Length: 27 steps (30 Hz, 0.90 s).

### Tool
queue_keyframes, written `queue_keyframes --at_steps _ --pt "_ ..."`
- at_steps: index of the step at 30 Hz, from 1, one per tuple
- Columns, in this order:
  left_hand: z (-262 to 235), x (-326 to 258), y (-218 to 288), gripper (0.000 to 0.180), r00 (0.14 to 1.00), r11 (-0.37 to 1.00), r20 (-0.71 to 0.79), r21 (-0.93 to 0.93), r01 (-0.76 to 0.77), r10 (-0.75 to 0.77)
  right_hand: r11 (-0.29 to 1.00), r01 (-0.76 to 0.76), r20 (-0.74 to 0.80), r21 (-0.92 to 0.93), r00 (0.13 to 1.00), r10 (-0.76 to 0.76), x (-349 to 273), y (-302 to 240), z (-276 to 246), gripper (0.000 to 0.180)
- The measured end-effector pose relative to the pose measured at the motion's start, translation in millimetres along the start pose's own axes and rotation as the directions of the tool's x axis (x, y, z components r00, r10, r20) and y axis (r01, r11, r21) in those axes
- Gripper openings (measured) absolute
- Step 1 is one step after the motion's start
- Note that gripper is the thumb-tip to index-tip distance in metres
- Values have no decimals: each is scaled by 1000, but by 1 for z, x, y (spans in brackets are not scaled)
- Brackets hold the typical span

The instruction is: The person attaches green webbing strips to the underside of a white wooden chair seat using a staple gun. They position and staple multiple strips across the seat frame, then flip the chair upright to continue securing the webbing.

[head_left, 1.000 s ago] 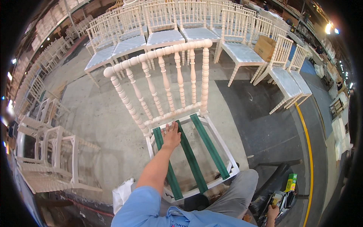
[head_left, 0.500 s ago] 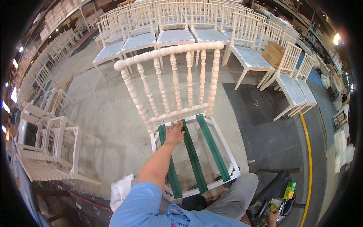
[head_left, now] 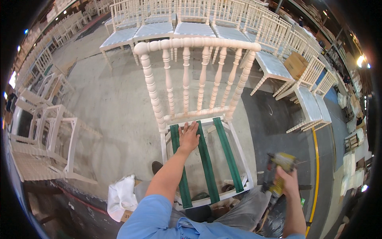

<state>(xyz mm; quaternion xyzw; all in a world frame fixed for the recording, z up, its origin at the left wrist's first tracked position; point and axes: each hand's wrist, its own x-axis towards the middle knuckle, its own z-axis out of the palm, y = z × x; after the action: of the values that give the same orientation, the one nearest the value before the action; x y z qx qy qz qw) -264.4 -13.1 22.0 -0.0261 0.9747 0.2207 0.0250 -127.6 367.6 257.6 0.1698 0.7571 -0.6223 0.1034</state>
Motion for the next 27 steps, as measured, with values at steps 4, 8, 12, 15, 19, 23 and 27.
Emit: queue_keyframes --at_steps 4,8,12,15,19,23,27 --pt "6 -2 -10 62 999 1000 -34 -18 10 -10 999 -27 320 34 947 15 83 -1 114 28" --pt "6 -3 -8 62 999 998 -45 -57 13 -15 995 -77 426 62 904 43 140 12 209 31" --pt "6 -1 -6 62 998 997 -57 -75 13 -18 999 -17 370 -27 929 26 182 38 256 34" --pt "9 -2 -9 62 997 998 -73 -67 18 -23 999 6 354 -37 935 7 197 48 277 30" --pt "12 -4 -12 63 996 997 -91 -80 13 -20 999 43 362 -3 931 -39 205 55 289 30" --pt "15 -4 -14 63 992 996 -128 -86 2 -13 997 76 359 -31 931 -60 210 57 294 29" --pt "17 -3 -12 63 993 995 -118 -98 0 -12 996 67 348 -57 937 -43 211 55 298 31"
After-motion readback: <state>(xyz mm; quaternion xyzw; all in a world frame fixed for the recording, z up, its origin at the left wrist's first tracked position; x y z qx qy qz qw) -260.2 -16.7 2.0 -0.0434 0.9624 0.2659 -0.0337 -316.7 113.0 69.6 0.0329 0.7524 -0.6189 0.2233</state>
